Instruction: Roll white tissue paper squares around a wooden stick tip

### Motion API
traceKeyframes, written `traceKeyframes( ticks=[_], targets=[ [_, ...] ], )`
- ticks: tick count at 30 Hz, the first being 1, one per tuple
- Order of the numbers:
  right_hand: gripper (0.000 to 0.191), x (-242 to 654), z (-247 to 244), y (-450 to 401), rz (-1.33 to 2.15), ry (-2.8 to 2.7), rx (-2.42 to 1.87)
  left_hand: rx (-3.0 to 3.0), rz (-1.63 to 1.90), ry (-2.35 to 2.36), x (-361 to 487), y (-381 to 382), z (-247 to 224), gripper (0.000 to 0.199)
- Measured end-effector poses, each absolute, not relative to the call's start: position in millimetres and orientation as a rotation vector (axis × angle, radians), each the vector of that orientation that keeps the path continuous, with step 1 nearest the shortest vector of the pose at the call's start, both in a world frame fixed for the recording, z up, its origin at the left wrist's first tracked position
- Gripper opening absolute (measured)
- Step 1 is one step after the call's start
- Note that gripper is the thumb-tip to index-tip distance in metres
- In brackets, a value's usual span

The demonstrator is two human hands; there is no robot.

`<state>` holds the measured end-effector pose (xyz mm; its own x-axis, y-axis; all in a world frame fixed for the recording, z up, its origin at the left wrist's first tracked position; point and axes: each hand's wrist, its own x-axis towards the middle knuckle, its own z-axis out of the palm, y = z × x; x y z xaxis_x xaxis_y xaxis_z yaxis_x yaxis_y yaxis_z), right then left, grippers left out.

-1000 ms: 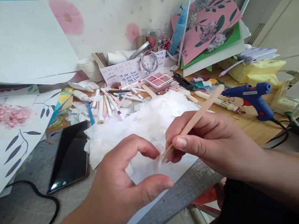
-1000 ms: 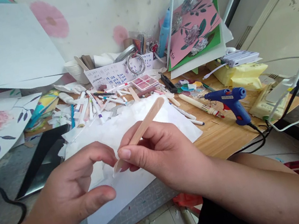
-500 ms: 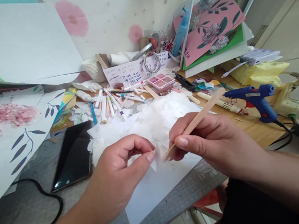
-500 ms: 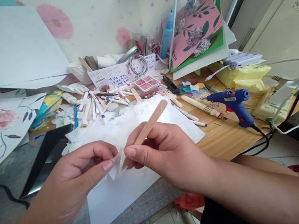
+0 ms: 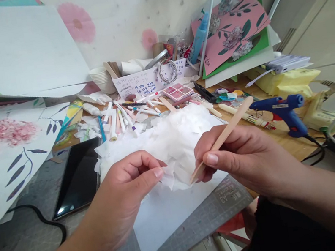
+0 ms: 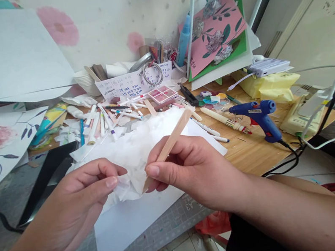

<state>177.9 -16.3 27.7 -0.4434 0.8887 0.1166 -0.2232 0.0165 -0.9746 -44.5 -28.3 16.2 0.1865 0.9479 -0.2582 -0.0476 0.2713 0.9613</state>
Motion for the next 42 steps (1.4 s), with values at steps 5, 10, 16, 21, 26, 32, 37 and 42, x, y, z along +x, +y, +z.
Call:
traceKeyframes(
  ticks=[5, 10, 16, 21, 26, 32, 37, 42],
  targets=[
    [0.010, 179.5, 27.8, -15.0, 1.569, -1.453, -0.742, 1.010, 0.950, 1.131, -44.3, -28.1, 16.8, 0.017],
    [0.010, 180.9, 30.8, -13.3, 1.562, -1.509, -0.735, 1.031, 0.926, 1.152, -44.3, -27.6, 17.0, 0.018],
    [0.012, 183.4, 33.2, -12.9, 1.585, -1.533, -0.752, 1.041, 0.921, 1.170, -42.9, -28.3, 18.6, 0.018],
    [0.014, 187.0, 33.3, -10.9, 1.593, -1.587, -0.772, 1.089, 0.906, 1.153, -45.6, -26.9, 16.5, 0.016],
    [0.019, 190.5, 35.4, -8.9, 1.587, -1.630, -0.794, 1.151, 0.912, 1.158, -47.1, -26.0, 13.6, 0.014],
    [0.021, 193.4, 37.8, -7.0, 1.625, -1.679, -0.816, 1.093, 0.907, 1.109, -46.3, -24.2, 12.6, 0.014],
    [0.019, 195.3, 40.1, -5.6, 1.726, -1.666, -0.800, 1.097, 0.838, 1.031, -47.6, -26.3, 12.5, 0.007],
    [0.021, 196.2, 42.1, -6.7, 1.790, -1.653, -0.818, 1.042, 0.796, 0.970, -47.5, -27.4, 14.8, 0.016]
  ],
)
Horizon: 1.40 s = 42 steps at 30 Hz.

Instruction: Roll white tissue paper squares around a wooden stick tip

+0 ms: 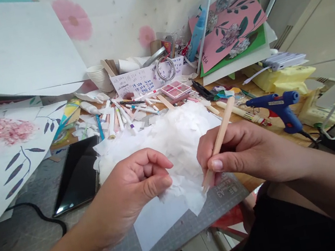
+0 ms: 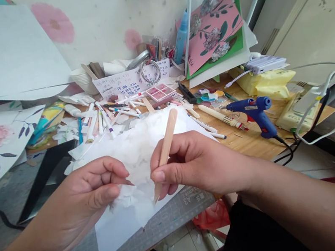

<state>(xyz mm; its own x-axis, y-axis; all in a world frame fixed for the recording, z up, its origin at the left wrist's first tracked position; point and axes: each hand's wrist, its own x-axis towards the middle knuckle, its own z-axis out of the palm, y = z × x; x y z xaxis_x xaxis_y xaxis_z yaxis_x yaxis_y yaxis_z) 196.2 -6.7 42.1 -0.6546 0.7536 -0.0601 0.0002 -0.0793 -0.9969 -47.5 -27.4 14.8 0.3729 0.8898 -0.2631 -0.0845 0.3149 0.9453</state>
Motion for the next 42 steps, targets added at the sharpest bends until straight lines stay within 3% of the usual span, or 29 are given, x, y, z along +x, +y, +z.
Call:
traceKeyframes(
  ticks=[4, 12, 17, 24, 29, 33, 42],
  targets=[
    [0.021, 196.7, 42.7, -7.7, 1.812, -1.652, -0.812, 1.049, 0.701, 0.974, -48.3, -27.0, 17.8, 0.025],
    [0.018, 197.4, 45.3, -11.1, 1.859, -1.634, -0.833, 1.362, 0.613, 1.172, -43.1, -29.7, 25.1, 0.007],
    [0.020, 197.6, 47.7, -13.8, 1.929, -1.605, -0.828, 1.488, 0.589, 1.219, -40.8, -28.5, 26.4, 0.013],
    [0.015, 204.5, 44.6, -14.1, 1.851, -1.632, -0.817, 1.355, 0.705, 1.228, -45.2, -24.1, 19.9, 0.015],
    [0.013, 212.7, 38.7, -13.7, 1.880, -1.628, -0.749, 1.516, 0.742, 1.448, -47.7, -15.4, 13.7, 0.012],
    [0.013, 219.2, 36.5, -12.9, 1.880, -1.625, -0.754, 1.721, 0.740, 1.559, -53.7, -9.4, 9.5, 0.021],
    [0.017, 223.5, 31.8, -15.7, 1.757, -1.602, -0.749, 1.870, 0.907, 1.578, -62.5, -7.4, 15.2, 0.018]
  ],
)
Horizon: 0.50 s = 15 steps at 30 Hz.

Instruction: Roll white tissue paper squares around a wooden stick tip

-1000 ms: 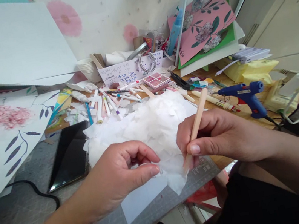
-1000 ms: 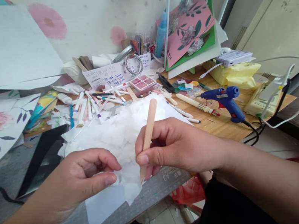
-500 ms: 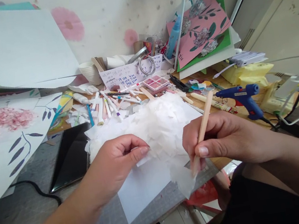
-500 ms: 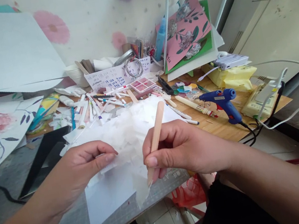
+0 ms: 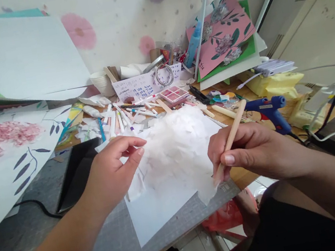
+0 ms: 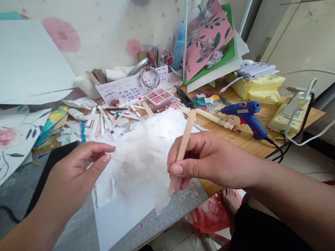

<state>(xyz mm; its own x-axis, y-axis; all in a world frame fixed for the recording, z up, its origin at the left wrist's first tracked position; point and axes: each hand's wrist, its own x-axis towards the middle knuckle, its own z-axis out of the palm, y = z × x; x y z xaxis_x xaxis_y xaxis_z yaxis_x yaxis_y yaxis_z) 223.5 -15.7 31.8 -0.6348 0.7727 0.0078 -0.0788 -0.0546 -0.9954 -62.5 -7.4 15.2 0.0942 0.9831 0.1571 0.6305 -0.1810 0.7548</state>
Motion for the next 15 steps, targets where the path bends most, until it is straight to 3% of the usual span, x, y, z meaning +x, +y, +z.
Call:
traceKeyframes(
  ticks=[8, 15],
  targets=[
    [0.014, 210.6, 33.5, -25.7, 1.634, -1.642, -0.604, 1.289, 0.674, 0.856, -35.9, -38.4, 18.4, 0.038],
    [0.016, 201.1, 34.7, -21.1, 1.604, -1.676, -0.638, 1.257, 0.526, 0.931, -43.0, -30.2, 25.9, 0.015]
  ],
)
